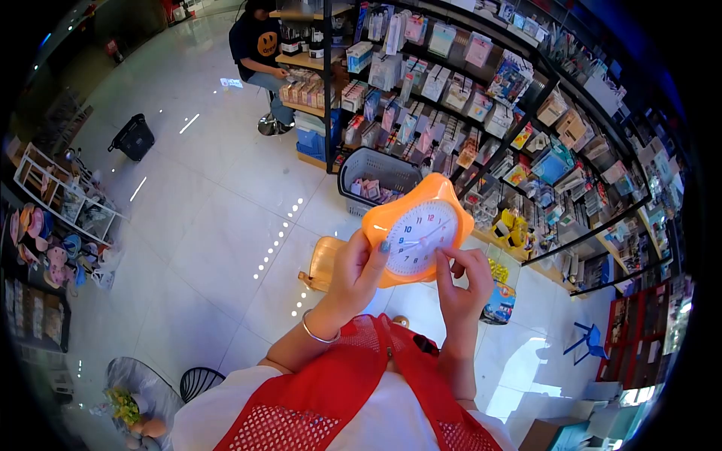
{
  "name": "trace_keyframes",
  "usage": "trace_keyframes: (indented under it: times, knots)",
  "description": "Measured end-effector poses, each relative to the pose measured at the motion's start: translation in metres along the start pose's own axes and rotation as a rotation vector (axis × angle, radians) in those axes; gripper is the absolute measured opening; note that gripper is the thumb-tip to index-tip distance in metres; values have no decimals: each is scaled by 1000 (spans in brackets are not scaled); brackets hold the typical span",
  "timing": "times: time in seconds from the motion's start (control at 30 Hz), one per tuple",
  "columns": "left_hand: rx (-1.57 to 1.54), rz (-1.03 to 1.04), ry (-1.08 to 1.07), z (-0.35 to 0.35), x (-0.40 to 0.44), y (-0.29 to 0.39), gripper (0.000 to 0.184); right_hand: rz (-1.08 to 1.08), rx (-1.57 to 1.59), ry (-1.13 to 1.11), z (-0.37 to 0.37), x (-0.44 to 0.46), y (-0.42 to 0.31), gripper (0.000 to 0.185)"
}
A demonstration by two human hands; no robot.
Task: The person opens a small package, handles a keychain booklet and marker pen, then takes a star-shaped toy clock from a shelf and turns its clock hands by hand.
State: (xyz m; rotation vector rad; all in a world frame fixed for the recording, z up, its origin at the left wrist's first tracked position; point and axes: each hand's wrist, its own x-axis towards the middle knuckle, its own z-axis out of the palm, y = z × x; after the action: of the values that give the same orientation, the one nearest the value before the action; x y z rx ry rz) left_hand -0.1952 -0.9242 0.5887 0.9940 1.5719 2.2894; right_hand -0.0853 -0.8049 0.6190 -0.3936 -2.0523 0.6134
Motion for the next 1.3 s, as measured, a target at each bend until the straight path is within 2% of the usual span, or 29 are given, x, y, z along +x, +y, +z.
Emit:
trace_keyframes:
  times: [0.2,0.3,0.53,0.7,0.77,0.87,1.03,1.13,1.23,1.3]
  knots:
    - [-41,-34,-82,4,1,-2,25,-45,-111,30,-1,15,2,30]
    - [-7,56,-27,8,0,7,25,-22,-78,44,2,12,0,28]
    - [-84,52,110,7,3,-9,23,-140,19,-35,17,-6,0,22]
    - [-92,-38,77,13,13,-9,22,-96,99,-54,32,-11,6,21]
    - [-82,-72,30,10,15,-15,23,-216,69,-41,34,-7,8,22]
    - [-55,-132,-57,7,12,-16,26,-279,41,-11,33,-4,7,25]
    - [25,-50,-48,16,9,-10,22,-257,57,61,25,1,0,28]
    - [119,-60,-119,16,13,7,22,-345,31,75,24,7,-3,27]
    - [108,-18,-118,21,10,15,23,-307,69,40,19,10,-7,23]
    - [205,3,-168,17,14,18,22,-269,100,7,14,14,-11,21]
